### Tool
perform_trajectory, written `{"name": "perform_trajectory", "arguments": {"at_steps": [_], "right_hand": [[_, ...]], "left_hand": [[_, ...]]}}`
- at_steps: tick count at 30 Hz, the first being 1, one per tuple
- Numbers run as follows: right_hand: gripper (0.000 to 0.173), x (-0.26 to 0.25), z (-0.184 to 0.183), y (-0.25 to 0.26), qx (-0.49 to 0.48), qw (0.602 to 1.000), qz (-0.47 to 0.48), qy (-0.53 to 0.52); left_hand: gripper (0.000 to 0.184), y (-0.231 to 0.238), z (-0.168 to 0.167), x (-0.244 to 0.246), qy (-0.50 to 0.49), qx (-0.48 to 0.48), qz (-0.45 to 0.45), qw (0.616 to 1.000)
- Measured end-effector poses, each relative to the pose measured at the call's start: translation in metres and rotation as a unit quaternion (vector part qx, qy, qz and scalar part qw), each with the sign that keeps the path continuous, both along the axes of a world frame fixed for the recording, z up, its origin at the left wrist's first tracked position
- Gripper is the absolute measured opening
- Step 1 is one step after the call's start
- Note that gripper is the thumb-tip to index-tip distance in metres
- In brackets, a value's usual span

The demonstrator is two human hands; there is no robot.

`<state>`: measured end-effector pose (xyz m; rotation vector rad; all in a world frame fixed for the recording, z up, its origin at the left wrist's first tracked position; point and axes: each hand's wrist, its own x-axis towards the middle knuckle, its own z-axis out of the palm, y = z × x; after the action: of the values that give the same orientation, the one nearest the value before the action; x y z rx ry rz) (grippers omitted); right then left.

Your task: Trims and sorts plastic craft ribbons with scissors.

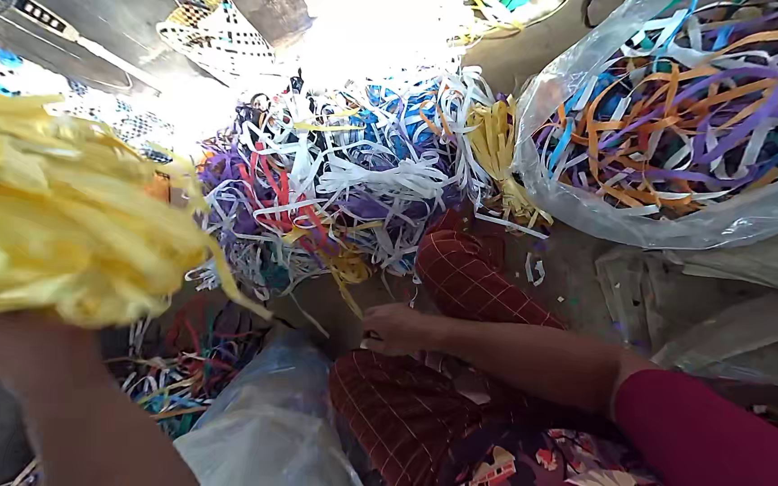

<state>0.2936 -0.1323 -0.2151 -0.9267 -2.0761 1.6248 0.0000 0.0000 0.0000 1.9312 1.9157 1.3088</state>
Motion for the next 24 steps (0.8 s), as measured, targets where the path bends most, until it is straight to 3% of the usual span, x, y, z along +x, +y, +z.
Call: {"name": "perform_trajectory", "arguments": {"at_steps": [1,3,6,8,11,13,17,19,21,24], "right_hand": [[0.028,0.002,0.003,0.002,0.002,1.000,-0.004,0.010],[0.027,0.012,0.013,0.007,0.014,0.999,-0.034,0.036],[0.026,0.042,0.019,0.021,0.041,0.981,-0.162,0.097],[0.024,0.065,0.004,0.036,0.041,0.960,-0.261,0.093],[0.024,0.104,-0.060,0.063,0.024,0.918,-0.395,0.032],[0.028,0.131,-0.121,0.076,-0.053,0.891,-0.449,-0.033],[0.031,0.158,-0.241,0.086,-0.155,0.880,-0.422,-0.152],[0.035,0.154,-0.272,0.096,-0.150,0.892,-0.381,-0.192],[0.052,0.148,-0.289,0.108,-0.127,0.882,-0.400,-0.213],[0.078,0.145,-0.309,0.127,-0.138,0.813,-0.524,-0.215]], "left_hand": [[0.064,0.010,-0.016,-0.004,-0.022,-0.009,-0.008,1.000],[0.074,0.018,-0.049,0.011,-0.024,-0.087,0.064,0.994],[0.071,0.005,-0.106,0.028,-0.038,-0.155,0.035,0.987],[0.066,-0.027,-0.142,0.036,-0.050,-0.181,-0.006,0.982],[0.062,-0.093,-0.175,0.048,-0.038,-0.261,0.018,0.964],[0.051,-0.134,-0.204,0.041,-0.056,-0.287,0.024,0.956],[0.029,-0.203,-0.255,0.040,-0.166,-0.276,0.079,0.943],[0.034,-0.223,-0.277,0.045,-0.169,-0.264,0.141,0.939],[0.039,-0.225,-0.287,0.048,-0.150,-0.241,0.160,0.946],[0.041,-0.222,-0.293,0.047,-0.128,-0.237,0.176,0.947]]}}
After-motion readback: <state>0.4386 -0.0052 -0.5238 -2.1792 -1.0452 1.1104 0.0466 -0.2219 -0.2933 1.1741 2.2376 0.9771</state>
